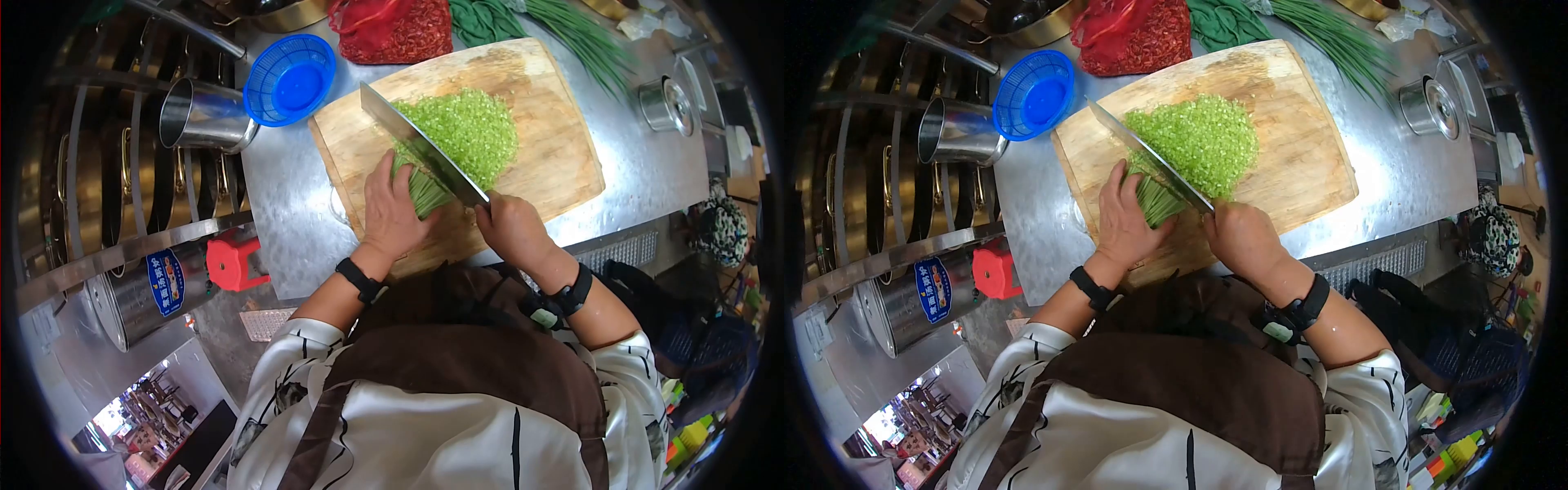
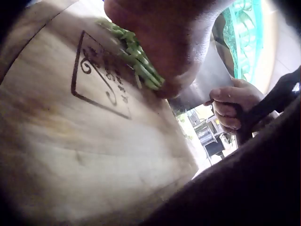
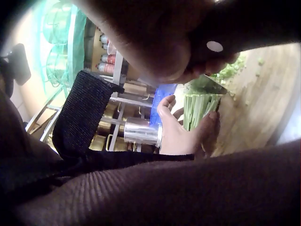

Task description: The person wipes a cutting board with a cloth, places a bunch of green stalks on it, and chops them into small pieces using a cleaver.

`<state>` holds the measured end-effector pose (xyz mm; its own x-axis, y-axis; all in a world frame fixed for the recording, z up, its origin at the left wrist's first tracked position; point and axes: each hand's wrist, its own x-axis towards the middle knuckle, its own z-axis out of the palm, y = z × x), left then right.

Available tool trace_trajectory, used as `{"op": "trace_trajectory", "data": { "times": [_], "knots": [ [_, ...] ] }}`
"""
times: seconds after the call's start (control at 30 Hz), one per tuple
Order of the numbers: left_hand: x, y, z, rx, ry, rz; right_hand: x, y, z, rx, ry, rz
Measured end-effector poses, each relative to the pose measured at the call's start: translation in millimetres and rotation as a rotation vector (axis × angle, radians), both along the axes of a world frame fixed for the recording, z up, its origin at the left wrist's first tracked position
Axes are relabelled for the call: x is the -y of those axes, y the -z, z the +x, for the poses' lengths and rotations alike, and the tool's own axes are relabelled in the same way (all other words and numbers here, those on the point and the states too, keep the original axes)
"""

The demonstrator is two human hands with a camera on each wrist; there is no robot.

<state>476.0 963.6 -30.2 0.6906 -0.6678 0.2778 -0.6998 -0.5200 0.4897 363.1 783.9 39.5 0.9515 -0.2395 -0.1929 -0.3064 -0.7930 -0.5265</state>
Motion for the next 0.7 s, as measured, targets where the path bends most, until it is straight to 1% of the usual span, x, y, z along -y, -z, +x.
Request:
{"op": "trace_trajectory", "data": {
  "times": [0.03, 0.1, 0.13, 0.2, 0.23, 0.3, 0.4, 0.6, 0.7],
  "knots": [
    [-0.4, 1.8, 1.8, -0.001, -0.001, 0.000, -0.1, 0.2, -0.1, -0.001, -0.001, 0.000],
    [-0.4, 5.7, 5.2, 0.057, 0.031, -0.108, -0.4, 0.3, 0.0, -0.005, 0.002, 0.004],
    [-0.6, 9.0, 7.5, 0.055, 0.031, -0.110, -0.7, 0.7, -0.1, -0.006, 0.003, 0.002],
    [-1.0, 13.8, 12.2, 0.018, 0.119, -0.270, -1.3, 1.7, -0.9, 0.024, -0.003, -0.009],
    [-2.5, 14.6, 14.2, 0.015, 0.119, -0.273, -1.6, 1.3, -1.0, 0.022, -0.002, -0.011],
    [-5.5, 14.3, 17.2, 0.018, 0.190, -0.230, -2.5, 0.4, -0.6, 0.021, -0.005, -0.026],
    [-7.5, 10.7, 19.9, 0.035, 0.226, -0.238, -5.4, -1.2, -0.4, 0.035, -0.018, -0.028],
    [-4.7, 5.1, 21.0, 0.049, 0.263, -0.265, -10.7, -1.1, -2.0, 0.036, -0.042, -0.051],
    [-4.4, 10.0, 21.5, 0.039, 0.279, -0.301, -10.4, -3.9, -1.7, 0.038, -0.055, -0.050]
  ]
}}
